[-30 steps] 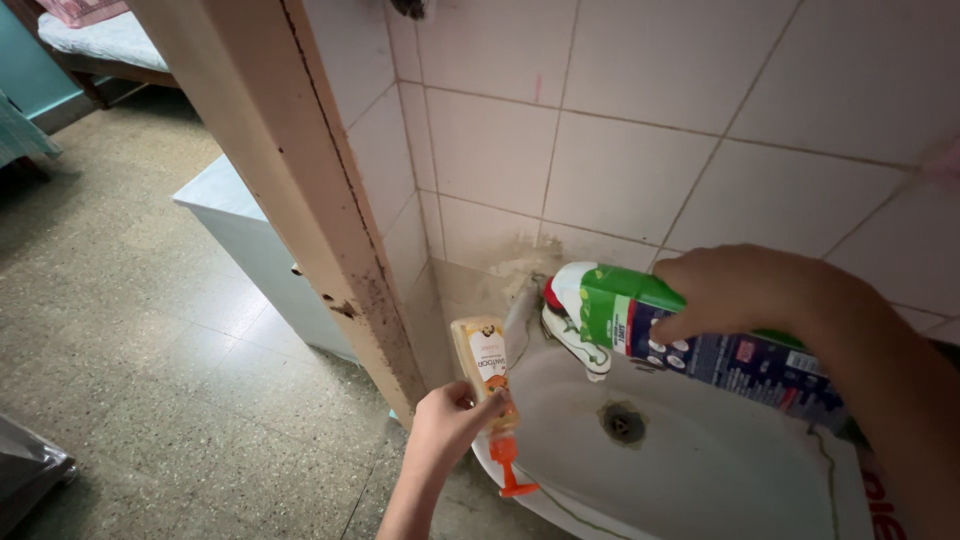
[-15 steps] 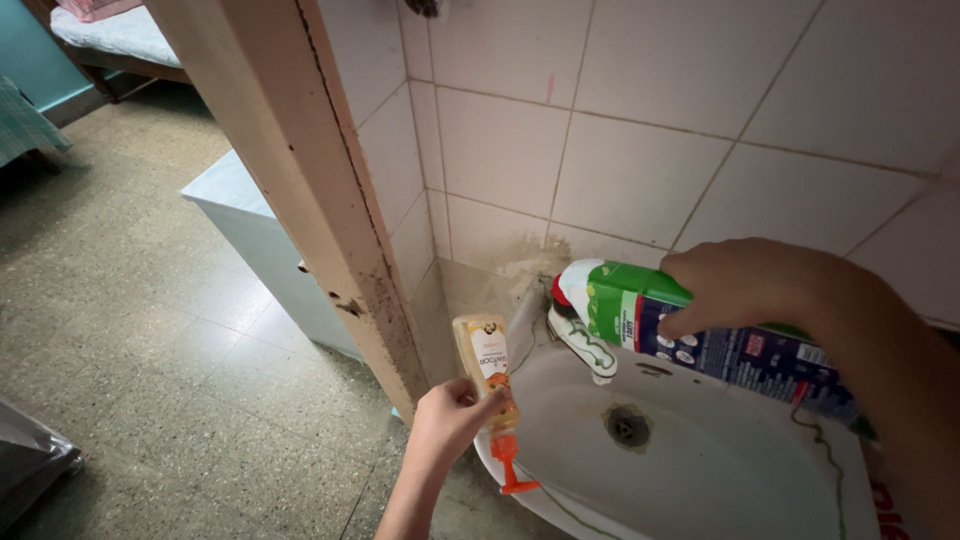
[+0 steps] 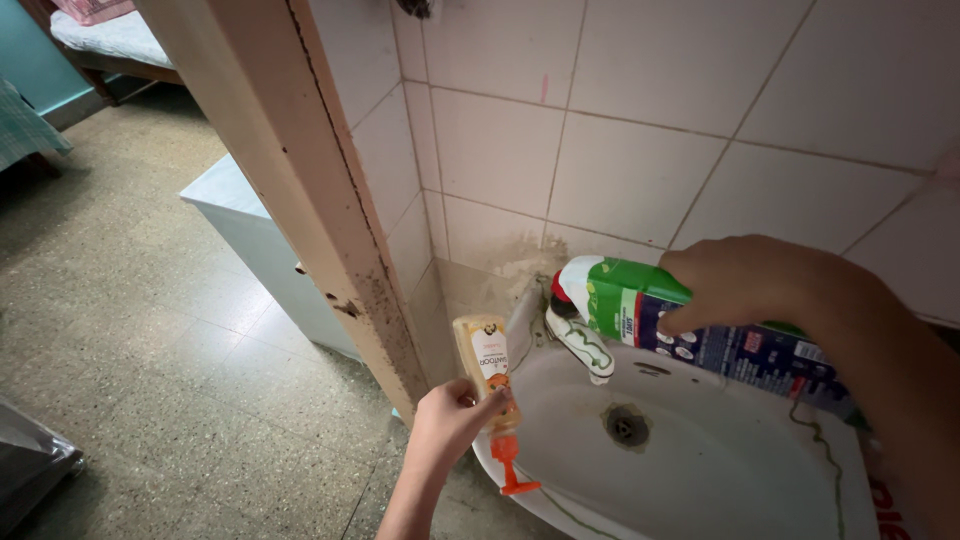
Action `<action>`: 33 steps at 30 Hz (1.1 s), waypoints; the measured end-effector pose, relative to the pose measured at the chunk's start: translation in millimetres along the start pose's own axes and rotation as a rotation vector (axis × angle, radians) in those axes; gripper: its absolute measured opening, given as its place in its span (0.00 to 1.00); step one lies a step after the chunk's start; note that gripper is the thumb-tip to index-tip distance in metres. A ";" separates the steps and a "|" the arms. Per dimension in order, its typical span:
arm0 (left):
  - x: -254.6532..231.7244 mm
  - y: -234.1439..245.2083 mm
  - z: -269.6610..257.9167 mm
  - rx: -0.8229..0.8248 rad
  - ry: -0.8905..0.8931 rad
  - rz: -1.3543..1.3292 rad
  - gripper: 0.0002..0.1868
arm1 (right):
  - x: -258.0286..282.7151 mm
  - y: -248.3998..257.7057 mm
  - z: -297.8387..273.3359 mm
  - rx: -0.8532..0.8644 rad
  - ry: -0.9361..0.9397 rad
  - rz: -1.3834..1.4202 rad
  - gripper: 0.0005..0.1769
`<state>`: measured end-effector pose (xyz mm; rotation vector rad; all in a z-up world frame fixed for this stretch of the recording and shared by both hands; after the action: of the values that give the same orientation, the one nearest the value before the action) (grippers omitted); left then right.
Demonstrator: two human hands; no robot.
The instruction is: The person pours green liquid detergent into a white sink, then uses a toothbrush to scrub the sink surface and faucet area. The person handles a small bottle and a large detergent bottle during the process.
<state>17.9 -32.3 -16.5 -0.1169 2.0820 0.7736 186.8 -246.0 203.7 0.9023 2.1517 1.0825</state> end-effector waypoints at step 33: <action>23.5 -6.1 10.6 0.269 0.181 -0.283 0.25 | -75.8 -75.1 -49.4 0.178 -0.120 0.354 0.30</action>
<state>13.4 -26.6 -42.0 -0.3349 2.2559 0.3178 174.2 -360.5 179.8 1.4354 2.0601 0.9770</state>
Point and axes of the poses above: each hand's wrist, its own z-axis towards the middle knuckle, its own y-axis out of the back of the hand, x = y × z, the point moved 3 cm from there along z, towards the middle knuckle, and after that the axes turned 7 degrees about y, right-handed, at the moved point
